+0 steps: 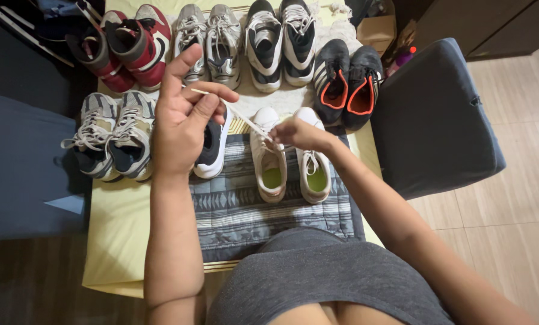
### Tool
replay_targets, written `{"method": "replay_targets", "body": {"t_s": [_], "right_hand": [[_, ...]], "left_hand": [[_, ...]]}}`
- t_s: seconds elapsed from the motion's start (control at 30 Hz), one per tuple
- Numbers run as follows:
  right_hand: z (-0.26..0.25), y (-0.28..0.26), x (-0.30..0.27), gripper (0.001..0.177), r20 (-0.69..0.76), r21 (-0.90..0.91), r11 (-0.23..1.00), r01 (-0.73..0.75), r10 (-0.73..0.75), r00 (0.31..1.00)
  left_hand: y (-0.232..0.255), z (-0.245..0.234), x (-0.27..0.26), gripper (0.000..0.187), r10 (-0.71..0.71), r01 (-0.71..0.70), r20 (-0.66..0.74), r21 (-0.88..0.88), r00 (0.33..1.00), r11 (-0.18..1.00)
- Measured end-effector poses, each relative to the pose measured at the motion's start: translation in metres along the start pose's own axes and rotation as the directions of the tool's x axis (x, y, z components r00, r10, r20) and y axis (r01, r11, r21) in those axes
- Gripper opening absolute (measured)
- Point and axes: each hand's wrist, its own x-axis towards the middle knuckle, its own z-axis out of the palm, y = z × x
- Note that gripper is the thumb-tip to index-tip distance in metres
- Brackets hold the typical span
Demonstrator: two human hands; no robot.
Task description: The person sits at a bed with many pairs of shoes laid out and re-laces a pair of white sneakers, pulling the laces tight and threading them through the eyelets by hand.
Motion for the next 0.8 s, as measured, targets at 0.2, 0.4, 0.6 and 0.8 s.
{"method": "replay_targets", "body": {"t_s": [0.2, 0.4, 0.6, 0.8], "right_hand": [[0.012, 0.018, -0.003, 0.017, -0.132, -0.017, 0.997, -0.072, 0.069, 0.989], [0.006, -0.045, -0.006, 0.017, -0.116, 0.227, 0.973, 0.050, -0.024, 0.993], [-0.006, -0.108, -0.024, 0.022, -0.140, 0.351, 0.925, 0.148, -0.104, 0.985], [-0.023, -0.130, -0.045, 0.026, -0.170, 0.240, 0.971, 0.019, 0.023, 0.985]], "left_hand": [[-0.001, 0.001, 0.004, 0.051, -0.012, 0.012, -0.028, -0.028, 1.000, 1.000], [-0.009, 0.000, 0.009, 0.045, -0.052, 0.050, -0.036, -0.039, 0.998, 0.998], [-0.036, 0.005, -0.001, 0.039, -0.157, 0.158, 0.034, -0.039, 0.987, 0.987], [-0.068, 0.008, -0.009, 0.022, -0.225, 0.226, -0.048, 0.022, 0.973, 0.974]]}}
